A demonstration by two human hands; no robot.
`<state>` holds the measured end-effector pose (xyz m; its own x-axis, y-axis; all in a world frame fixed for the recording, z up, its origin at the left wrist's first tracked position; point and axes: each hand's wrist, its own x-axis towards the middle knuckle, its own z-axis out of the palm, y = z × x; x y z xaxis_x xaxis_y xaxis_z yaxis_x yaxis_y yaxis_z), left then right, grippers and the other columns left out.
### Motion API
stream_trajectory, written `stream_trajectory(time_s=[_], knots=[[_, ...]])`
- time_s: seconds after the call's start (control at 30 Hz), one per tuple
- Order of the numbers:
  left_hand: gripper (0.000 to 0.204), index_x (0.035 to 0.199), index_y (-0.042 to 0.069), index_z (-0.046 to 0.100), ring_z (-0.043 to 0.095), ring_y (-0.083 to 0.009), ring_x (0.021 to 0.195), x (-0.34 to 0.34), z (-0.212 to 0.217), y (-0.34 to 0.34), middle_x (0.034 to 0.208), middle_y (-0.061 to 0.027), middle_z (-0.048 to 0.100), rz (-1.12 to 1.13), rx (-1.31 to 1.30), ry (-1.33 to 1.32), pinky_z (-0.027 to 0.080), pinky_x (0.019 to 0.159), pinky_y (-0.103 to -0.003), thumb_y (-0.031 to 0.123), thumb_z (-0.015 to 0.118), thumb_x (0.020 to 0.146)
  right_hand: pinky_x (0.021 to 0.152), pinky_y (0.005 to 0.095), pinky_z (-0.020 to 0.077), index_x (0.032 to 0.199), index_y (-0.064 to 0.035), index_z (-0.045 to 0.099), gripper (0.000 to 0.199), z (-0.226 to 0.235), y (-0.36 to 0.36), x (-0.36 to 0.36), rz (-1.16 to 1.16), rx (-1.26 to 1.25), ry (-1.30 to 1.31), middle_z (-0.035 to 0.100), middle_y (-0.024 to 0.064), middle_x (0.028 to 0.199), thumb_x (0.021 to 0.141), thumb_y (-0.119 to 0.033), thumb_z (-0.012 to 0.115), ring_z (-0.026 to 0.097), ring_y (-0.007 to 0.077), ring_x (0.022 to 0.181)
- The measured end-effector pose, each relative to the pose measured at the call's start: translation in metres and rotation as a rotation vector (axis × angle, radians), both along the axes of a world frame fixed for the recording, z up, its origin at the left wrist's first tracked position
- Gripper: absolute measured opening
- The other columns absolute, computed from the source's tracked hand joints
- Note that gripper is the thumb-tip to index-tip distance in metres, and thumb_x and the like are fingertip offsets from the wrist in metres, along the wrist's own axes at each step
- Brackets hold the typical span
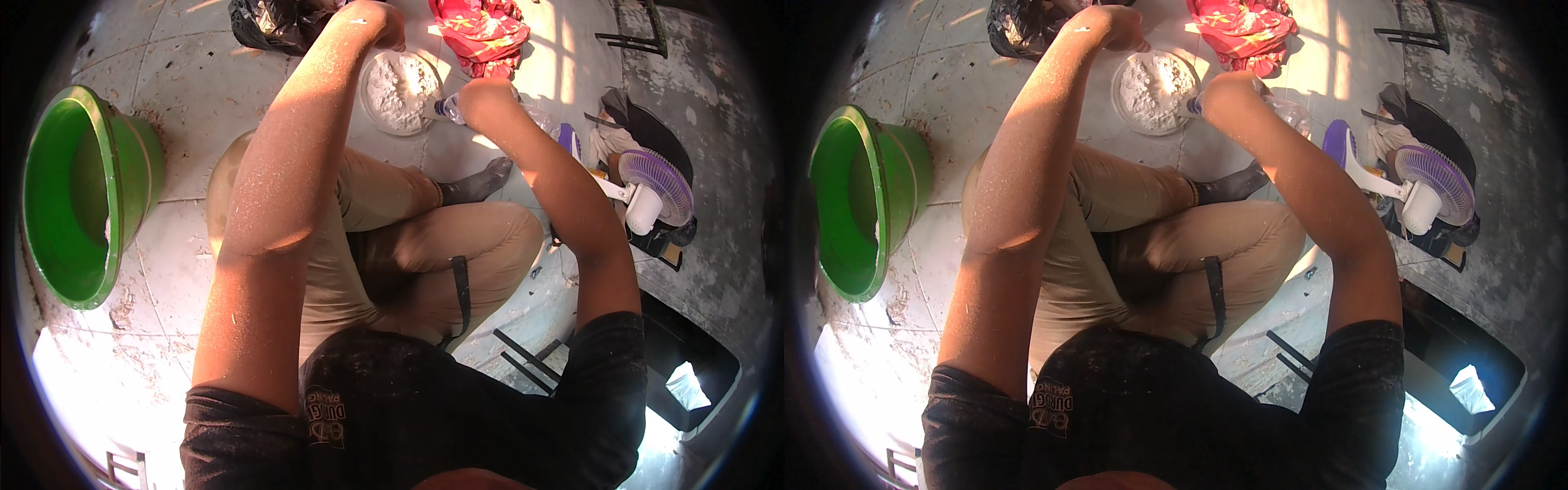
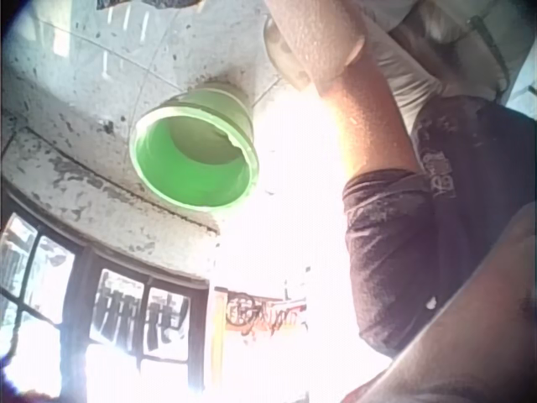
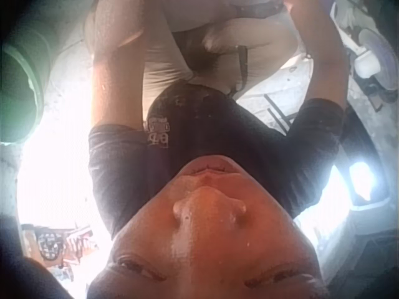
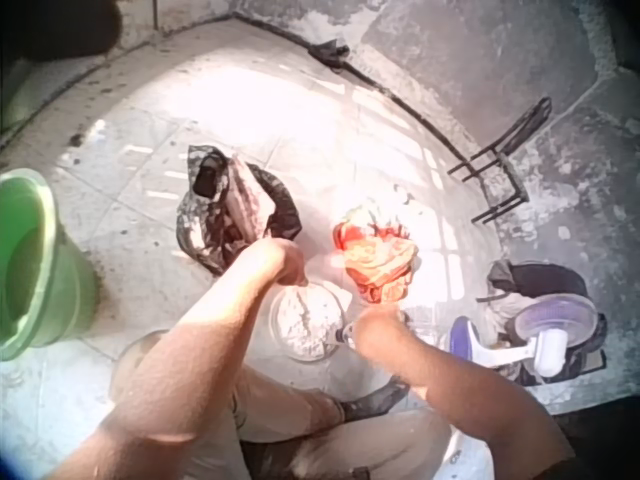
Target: The person sits on the floor and mixes a white powder in a bowl with a plastic bottle used as a tool. They briefly stand to refill the bottle at an outdoor tap, then return to the floor to continue mixing the powder.
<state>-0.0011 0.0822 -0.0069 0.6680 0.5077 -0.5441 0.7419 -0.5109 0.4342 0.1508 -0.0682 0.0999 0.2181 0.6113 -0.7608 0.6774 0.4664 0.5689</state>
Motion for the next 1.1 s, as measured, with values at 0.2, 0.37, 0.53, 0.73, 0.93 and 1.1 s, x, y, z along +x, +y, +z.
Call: stream_trajectory(time_s=[0.2,0.37,0.53,0.73,0.93,1.1], knots=[[0.053,0.118,0.007,0.080,0.072,-0.0334,0.114,0.000,0.003,-0.004,0.122,-0.0161,0.077,-0.036,0.061,0.009,0.056,0.099,-0.046,0.054,0.065,0.100,0.083,0.0545,0.0624,0.120,-0.0124,0.082,0.033,0.004,-0.019,-0.018,0.016,-0.048,0.055,0.080,0.0103,0.120,0.087,-0.015,0.076,0.077,0.0296,0.111],[0.054,0.118,0.007,0.080,0.072,-0.0341,0.114,-0.003,-0.001,-0.004,0.124,-0.0159,0.076,-0.009,0.060,0.007,0.056,0.100,-0.046,0.055,0.066,0.099,0.080,0.0512,0.0625,0.114,-0.0099,0.082,0.029,0.023,-0.005,-0.032,0.098,0.025,0.141,0.080,0.0118,0.114,0.085,-0.013,0.076,0.078,0.0302,0.106],[0.054,0.118,0.007,0.080,0.072,-0.0344,0.115,-0.001,-0.007,-0.002,0.124,-0.0159,0.076,-0.004,0.082,-0.013,0.056,0.101,-0.046,0.056,0.066,0.099,0.077,0.0473,0.0629,0.101,-0.0039,0.082,0.025,0.030,0.025,-0.032,0.007,0.083,0.095,0.079,0.0190,0.100,0.077,-0.006,0.075,0.079,0.0343,0.095],[0.054,0.118,0.007,0.080,0.072,-0.0349,0.114,-0.001,-0.006,-0.001,0.124,-0.0170,0.076,-0.048,0.090,-0.023,0.055,0.101,-0.046,0.056,0.066,0.099,0.079,0.0462,0.0631,0.101,-0.0041,0.082,0.026,0.033,0.019,-0.020,0.030,0.041,0.071,0.080,0.0177,0.102,0.076,-0.006,0.076,0.078,0.0340,0.095],[0.053,0.118,0.007,0.081,0.072,-0.0340,0.113,0.000,-0.001,-0.002,0.123,-0.0160,0.077,-0.013,0.039,-0.027,0.056,0.099,-0.045,0.055,0.066,0.099,0.084,0.0495,0.0601,0.119,-0.0149,0.082,0.035,0.015,-0.003,-0.010,0.051,-0.073,0.023,0.079,0.0087,0.123,0.084,-0.017,0.082,0.076,0.0290,0.111],[0.053,0.118,0.007,0.080,0.073,-0.0326,0.113,-0.003,0.000,-0.002,0.123,-0.0150,0.077,-0.027,0.057,-0.003,0.056,0.099,-0.045,0.054,0.067,0.099,0.081,0.0442,0.0625,0.102,-0.0045,0.083,0.025,0.028,-0.007,-0.032,0.076,-0.035,0.110,0.080,0.0169,0.104,0.078,-0.008,0.077,0.078,0.0339,0.098]])
